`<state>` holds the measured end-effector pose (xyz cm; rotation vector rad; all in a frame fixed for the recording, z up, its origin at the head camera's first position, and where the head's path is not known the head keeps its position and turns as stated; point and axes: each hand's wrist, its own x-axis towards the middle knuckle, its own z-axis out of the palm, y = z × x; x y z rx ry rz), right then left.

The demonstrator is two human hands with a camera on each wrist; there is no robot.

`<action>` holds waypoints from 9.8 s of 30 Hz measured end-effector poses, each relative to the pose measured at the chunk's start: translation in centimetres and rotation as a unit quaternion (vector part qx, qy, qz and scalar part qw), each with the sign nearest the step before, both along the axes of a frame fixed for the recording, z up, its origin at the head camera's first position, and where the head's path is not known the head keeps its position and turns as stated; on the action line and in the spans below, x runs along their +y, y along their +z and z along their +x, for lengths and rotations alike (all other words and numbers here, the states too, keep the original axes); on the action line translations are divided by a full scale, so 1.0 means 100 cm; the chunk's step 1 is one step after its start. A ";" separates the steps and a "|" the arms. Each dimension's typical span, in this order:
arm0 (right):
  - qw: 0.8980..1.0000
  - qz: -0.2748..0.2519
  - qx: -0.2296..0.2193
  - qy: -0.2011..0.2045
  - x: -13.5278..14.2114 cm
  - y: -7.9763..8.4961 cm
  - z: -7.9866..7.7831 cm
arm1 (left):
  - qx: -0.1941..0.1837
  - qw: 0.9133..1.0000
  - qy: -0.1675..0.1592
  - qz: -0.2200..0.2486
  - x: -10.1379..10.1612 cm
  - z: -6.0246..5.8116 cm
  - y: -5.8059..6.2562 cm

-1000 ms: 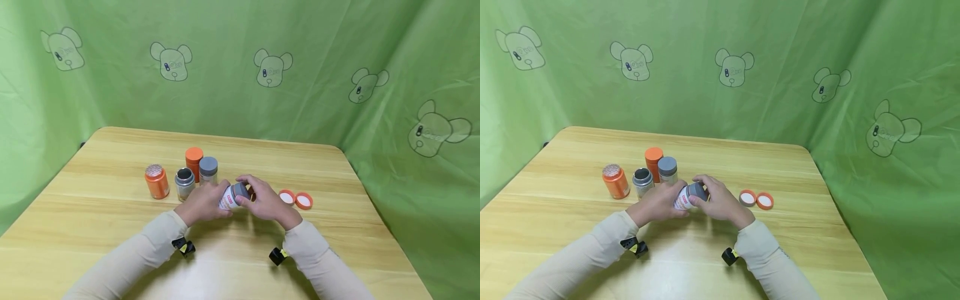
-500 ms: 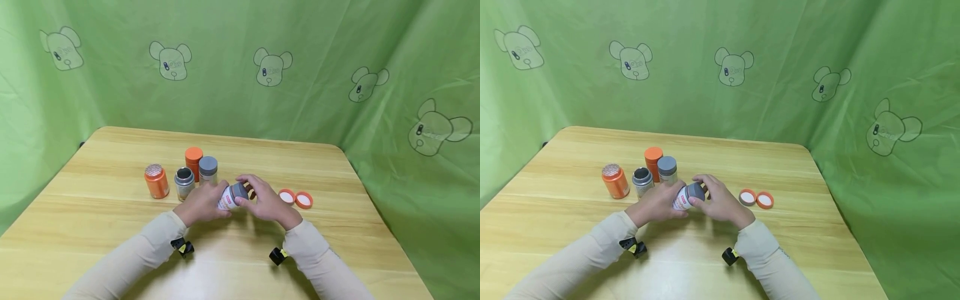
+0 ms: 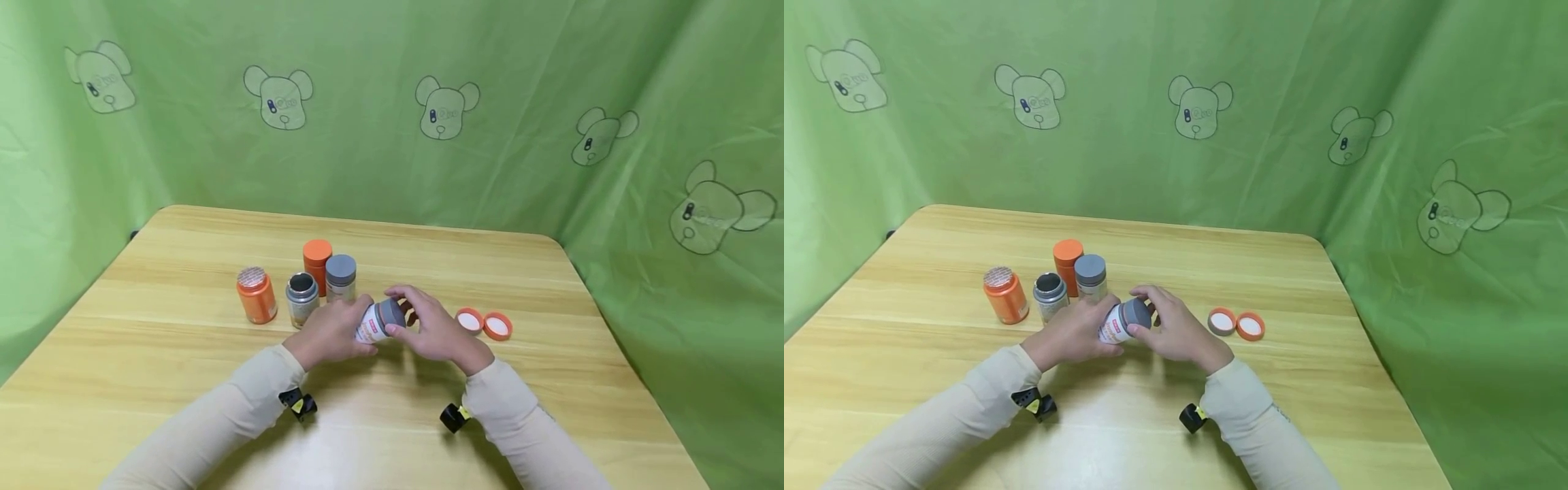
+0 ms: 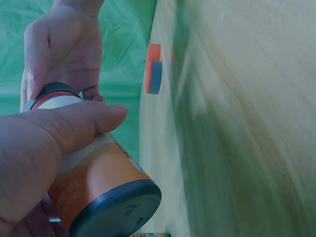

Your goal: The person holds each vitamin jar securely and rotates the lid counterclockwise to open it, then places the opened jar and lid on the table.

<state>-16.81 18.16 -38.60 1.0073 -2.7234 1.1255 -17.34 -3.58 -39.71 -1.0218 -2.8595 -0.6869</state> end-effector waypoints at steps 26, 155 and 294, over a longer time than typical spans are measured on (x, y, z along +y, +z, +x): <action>1.000 0.001 -0.008 0.005 0.000 0.005 0.003 | -0.002 1.000 -0.005 0.014 0.001 -0.002 0.001; 0.999 0.034 -0.002 -0.017 0.000 0.009 0.007 | 0.012 1.000 -0.011 -0.012 0.004 0.001 0.007; 0.999 0.032 -0.032 -0.025 0.003 0.010 0.008 | 0.012 1.000 -0.011 -0.012 0.005 0.001 0.009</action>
